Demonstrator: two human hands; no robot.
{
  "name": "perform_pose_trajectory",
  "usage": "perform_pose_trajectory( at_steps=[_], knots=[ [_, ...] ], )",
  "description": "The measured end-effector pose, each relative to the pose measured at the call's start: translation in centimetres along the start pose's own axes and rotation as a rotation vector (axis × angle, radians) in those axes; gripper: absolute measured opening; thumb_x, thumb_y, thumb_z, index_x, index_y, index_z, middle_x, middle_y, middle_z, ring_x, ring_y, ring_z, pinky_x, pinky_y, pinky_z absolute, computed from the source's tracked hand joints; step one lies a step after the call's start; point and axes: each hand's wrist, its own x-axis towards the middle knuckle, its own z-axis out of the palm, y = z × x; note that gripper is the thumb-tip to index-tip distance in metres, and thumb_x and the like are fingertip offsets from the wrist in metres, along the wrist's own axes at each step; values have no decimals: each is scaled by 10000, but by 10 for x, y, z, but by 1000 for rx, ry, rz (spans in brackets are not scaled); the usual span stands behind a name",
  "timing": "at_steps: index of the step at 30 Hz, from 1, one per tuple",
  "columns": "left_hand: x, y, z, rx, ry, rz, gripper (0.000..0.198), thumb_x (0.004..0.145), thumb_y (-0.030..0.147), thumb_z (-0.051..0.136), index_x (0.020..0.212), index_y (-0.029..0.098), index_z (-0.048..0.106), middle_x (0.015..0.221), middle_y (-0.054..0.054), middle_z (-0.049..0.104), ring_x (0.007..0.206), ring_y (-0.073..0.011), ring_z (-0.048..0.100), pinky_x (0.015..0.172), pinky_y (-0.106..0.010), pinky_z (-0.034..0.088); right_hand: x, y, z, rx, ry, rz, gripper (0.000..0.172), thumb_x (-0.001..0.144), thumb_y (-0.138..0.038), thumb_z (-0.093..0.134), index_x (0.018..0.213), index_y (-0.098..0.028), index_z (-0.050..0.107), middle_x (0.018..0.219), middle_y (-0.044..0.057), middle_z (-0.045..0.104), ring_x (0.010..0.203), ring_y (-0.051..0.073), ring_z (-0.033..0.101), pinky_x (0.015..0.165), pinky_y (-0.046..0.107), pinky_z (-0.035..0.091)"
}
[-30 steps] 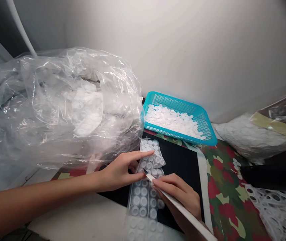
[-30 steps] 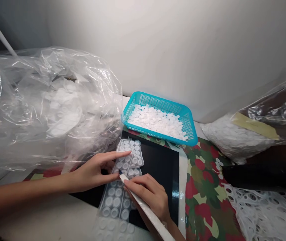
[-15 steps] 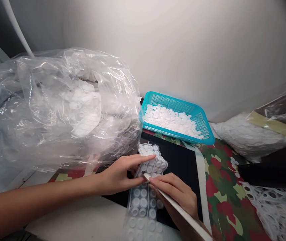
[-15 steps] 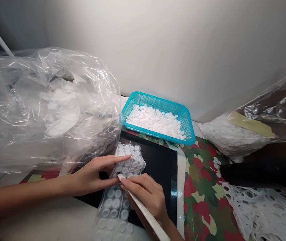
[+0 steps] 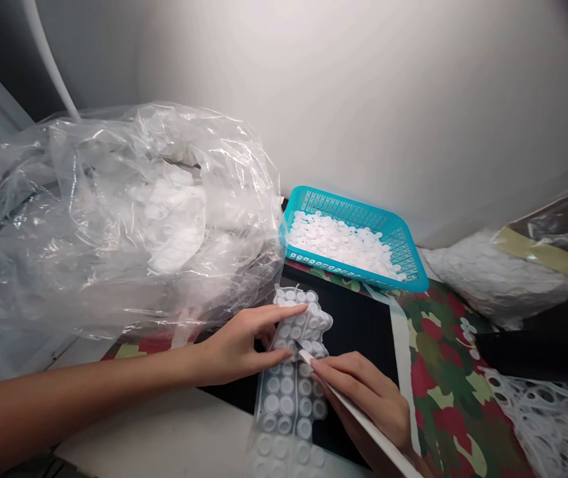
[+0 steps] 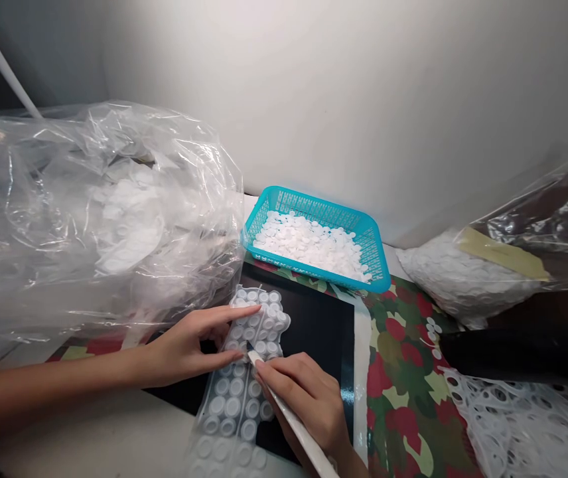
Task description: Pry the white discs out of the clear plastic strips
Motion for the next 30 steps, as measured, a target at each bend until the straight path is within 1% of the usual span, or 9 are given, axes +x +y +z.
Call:
perform_pose_trajectory(
  at_steps=[5,9,13,15,18,21,25,27,30],
  knots=[
    [-1,2,0,13,-37,75,599,805,161,624,1368,232,433,765,25,503,639,-90,413,567,-182,413,-1,5,5,-82,-42,-17,359,854,-53,563,1172,-198,645,920,81,686,763,179,627,650,284,530],
    [-1,5,1,-9,-41,70,571,822,176,603,1367,215,436,857,-14,562,656,-98,433,584,-194,436,-4,11,4,-91,-77,-48,373,869,-57,515,1200,-186,628,961,93,682,801,189,624,666,295,528],
    [-1,7,1,-87,-37,31,636,817,182,603,1406,226,366,1067,-72,560,767,-126,498,687,-247,502,-5,9,1,-56,-25,3,370,866,-44,513,1186,-187,632,986,94,675,823,187,628,687,302,535],
    [0,6,1,-105,-48,12,664,823,175,590,1428,231,320,1109,-83,538,785,-128,502,725,-272,514,-3,5,0,-46,14,33,350,854,-31,537,1152,-179,646,963,88,676,805,178,631,685,296,538],
    [1,4,0,-65,-45,-27,662,844,182,566,1444,226,290,1000,-55,530,693,-104,447,641,-238,497,1,-2,-4,-60,80,29,329,809,9,595,1081,-161,668,886,70,681,762,160,633,673,272,538],
    [1,2,1,-51,-28,-46,710,834,180,582,1461,235,252,899,-14,492,649,-92,392,585,-209,468,4,-7,-8,-75,100,-15,335,784,21,624,1058,-166,673,841,56,686,731,155,634,647,259,540],
    [0,2,3,-105,-31,-63,758,817,157,587,1471,244,215,813,23,461,628,-82,403,576,-199,469,2,-6,-6,-6,3,-12,367,799,6,625,1106,-191,667,883,59,690,744,158,632,624,263,546],
    [0,3,3,-142,-45,-77,787,808,131,576,1479,238,180,740,46,452,604,-77,418,564,-190,467,1,-3,-2,12,-43,-46,380,814,-19,626,1148,-198,650,906,61,696,757,162,629,633,273,549],
    [0,3,3,-186,-73,-98,814,791,102,565,1483,225,155,676,68,439,570,-67,425,558,-186,473,-1,1,2,4,-70,-98,393,828,-49,620,1191,-201,627,918,60,700,766,166,631,640,281,552]
  ],
)
